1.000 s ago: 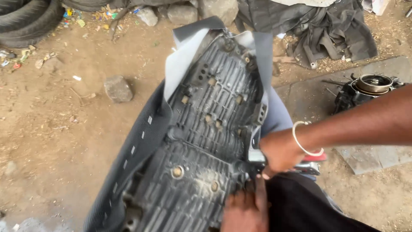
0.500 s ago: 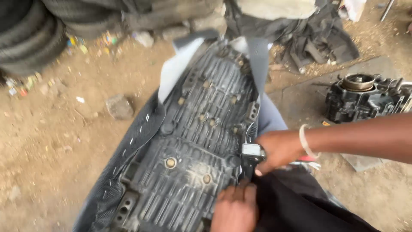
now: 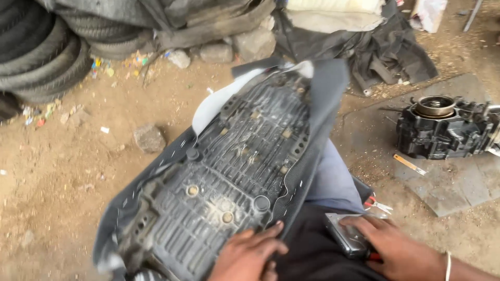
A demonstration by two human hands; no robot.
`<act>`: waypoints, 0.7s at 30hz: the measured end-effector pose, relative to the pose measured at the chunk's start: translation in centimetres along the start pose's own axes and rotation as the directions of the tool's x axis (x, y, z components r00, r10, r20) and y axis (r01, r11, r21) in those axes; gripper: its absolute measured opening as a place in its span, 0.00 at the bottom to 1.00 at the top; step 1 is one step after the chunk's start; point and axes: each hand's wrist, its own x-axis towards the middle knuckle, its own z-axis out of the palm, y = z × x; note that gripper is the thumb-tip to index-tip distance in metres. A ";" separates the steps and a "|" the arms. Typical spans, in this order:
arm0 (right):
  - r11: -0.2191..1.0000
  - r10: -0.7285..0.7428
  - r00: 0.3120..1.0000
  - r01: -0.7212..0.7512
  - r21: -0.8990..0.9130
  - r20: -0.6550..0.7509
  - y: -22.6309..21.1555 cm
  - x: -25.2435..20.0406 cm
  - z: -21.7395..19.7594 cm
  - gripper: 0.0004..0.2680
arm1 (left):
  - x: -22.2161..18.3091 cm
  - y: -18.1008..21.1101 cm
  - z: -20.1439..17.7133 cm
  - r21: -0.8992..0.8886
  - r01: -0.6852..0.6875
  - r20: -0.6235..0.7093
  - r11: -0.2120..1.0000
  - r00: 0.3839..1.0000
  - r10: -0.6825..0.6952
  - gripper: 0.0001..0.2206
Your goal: The person sits on a chair with a scooter seat base on their lap and attaches a new patterned fabric cover, pulling the fabric edges over the plastic base and driving staples with a staple gun. They flip and reposition the seat repeatedly to staple different sides, pressing the fabric taut by hand, with scissors lying nearby.
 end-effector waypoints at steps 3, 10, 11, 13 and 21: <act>0.983 -0.182 0.978 0.184 0.014 -0.100 1.0 0.3 0.8 0.34 | -1.7 1.2 -2.1 -0.190 0.155 -0.076 0.969 0.982 -0.172 0.16; 0.964 -0.255 0.963 0.246 0.106 0.085 -0.7 2.4 -2.5 0.32 | -6.2 3.9 -7.4 0.019 0.406 -0.517 0.914 0.786 -0.339 0.24; 0.961 -0.272 0.957 0.263 0.090 0.104 0.9 3.1 -1.7 0.32 | -6.9 3.9 -7.0 0.013 0.428 -0.533 0.903 0.767 -0.356 0.24; 0.957 -0.289 0.955 0.287 0.033 0.069 4.5 4.0 0.2 0.35 | -8.5 4.1 -5.8 -0.140 0.463 -0.367 0.875 0.797 -0.480 0.15; 0.975 -0.210 0.975 0.215 -0.060 0.076 6.3 5.1 0.5 0.38 | -4.9 5.1 -6.3 -0.191 0.388 -0.357 0.902 0.828 -0.432 0.11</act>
